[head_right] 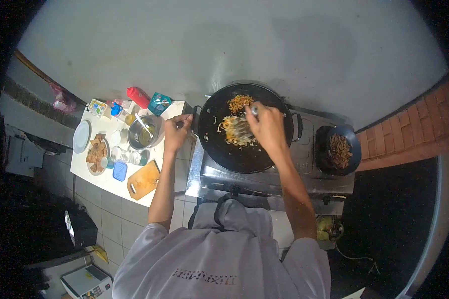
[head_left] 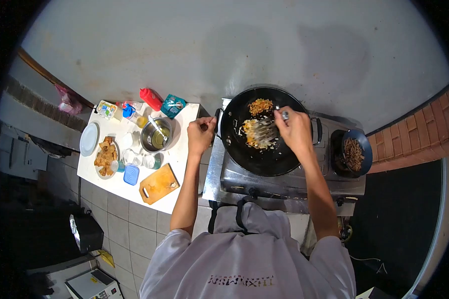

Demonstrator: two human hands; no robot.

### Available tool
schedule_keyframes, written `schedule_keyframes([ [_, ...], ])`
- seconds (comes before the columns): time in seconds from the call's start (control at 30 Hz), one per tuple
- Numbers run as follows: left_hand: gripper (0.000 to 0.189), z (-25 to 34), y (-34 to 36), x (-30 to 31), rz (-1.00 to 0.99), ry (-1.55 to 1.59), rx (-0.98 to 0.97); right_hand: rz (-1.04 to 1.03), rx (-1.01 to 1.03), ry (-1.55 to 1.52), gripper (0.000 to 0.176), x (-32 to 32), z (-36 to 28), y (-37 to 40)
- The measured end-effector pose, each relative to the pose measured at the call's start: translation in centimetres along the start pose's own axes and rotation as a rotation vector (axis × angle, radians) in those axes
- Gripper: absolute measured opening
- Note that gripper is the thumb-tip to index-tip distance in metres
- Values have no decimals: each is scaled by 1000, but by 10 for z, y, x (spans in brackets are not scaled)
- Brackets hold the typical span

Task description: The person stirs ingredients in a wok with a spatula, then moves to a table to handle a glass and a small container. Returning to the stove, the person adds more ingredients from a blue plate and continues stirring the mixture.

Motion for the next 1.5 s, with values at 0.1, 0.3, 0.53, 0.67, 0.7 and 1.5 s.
schedule_keyframes([
  [0.1,23,-2,1,1,9,-5,-37,87,-13,-18,19,20,0,0],
  [0.3,27,11,2,1,-25,-18,72,11,3,5,21,21,5,9],
  [0.53,23,7,1,2,22,-8,-31,149,-97,62,25,43,30,-5],
  [0.67,27,9,4,2,4,-13,26,98,-178,54,28,12,36,-10],
  [0.7,27,9,5,2,-5,-6,46,86,-176,-10,28,8,31,-10],
  [1.5,22,18,3,3,18,37,46,91,-150,24,26,21,31,-13],
])
Point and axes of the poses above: each hand's wrist, its own y-axis away from the middle knuckle, its own x-axis out of the back of the hand, z = x × y, the point moved 10 cm from there along -y, towards the middle knuckle, and after that the axes turned 13 degrees about -x, right-handed, at the moved point
